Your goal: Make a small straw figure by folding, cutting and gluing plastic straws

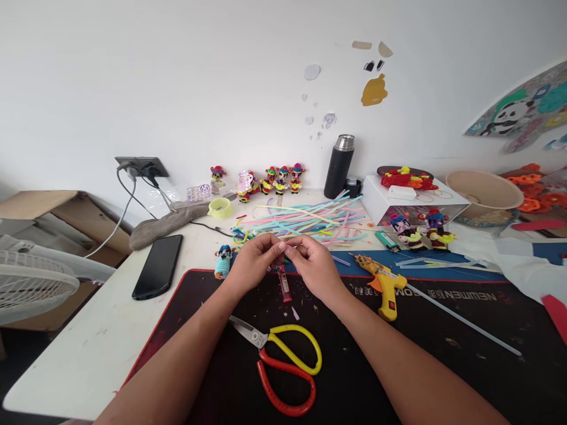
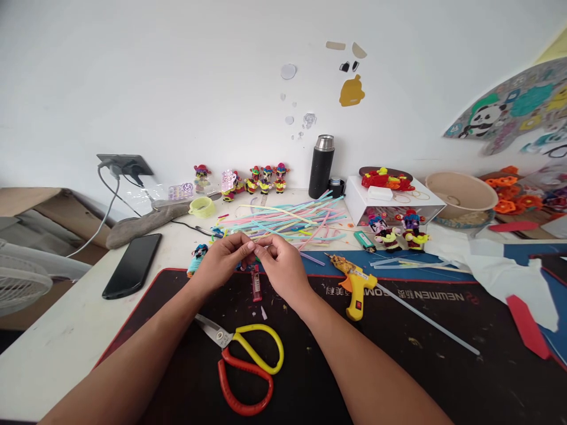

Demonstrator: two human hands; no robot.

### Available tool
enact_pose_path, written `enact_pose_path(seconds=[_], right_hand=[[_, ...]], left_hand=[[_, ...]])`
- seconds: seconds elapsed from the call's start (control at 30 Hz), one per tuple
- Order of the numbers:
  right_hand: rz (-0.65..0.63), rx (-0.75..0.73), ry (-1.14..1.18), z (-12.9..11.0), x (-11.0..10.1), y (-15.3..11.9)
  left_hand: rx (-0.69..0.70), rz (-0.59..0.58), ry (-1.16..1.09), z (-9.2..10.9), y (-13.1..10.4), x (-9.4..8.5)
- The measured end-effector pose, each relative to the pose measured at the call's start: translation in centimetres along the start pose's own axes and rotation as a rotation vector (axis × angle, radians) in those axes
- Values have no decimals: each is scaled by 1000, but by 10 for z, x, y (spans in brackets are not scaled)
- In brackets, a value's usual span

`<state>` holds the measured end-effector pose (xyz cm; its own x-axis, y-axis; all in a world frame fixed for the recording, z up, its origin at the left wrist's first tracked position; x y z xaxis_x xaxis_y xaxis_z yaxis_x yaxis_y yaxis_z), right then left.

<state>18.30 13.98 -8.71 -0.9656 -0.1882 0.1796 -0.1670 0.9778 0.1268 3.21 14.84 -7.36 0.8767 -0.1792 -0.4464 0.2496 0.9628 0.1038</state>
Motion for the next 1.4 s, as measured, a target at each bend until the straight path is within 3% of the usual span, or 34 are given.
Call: enact_pose_path(seconds=[0.37, 0.73, 0.9, 1.07, 1.27, 1.4], right_hand=[[-43, 13, 61, -1, 0, 1], [-49, 20, 99, -1, 2, 1], [-46, 31, 96, 1, 3, 0], [-2, -48, -59, -5, 2, -4], [13, -88, -169, -9, 2, -5], [-15, -98, -181, -10, 3, -6]], left_hand=[[-61, -30, -305, -8, 2, 5], [-69, -25, -325, -9, 1, 5], [-146, 16, -392, -16, 3, 6], [-188, -17, -426, -18, 3, 5], [-261, -153, -499, -14, 0, 14], [-258, -152, -534, -11, -1, 14]])
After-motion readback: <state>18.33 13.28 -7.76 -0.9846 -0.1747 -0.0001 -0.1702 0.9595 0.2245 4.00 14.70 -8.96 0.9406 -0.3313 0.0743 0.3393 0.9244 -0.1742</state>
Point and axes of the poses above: each hand's wrist, its own y-axis towards the middle knuckle, its own x-axis out of the palm, z = x × y, the point moved 4 cm from there along y, towards the middle knuckle, and after that the axes turned 15 degrees about y, right-handed, at the moved point
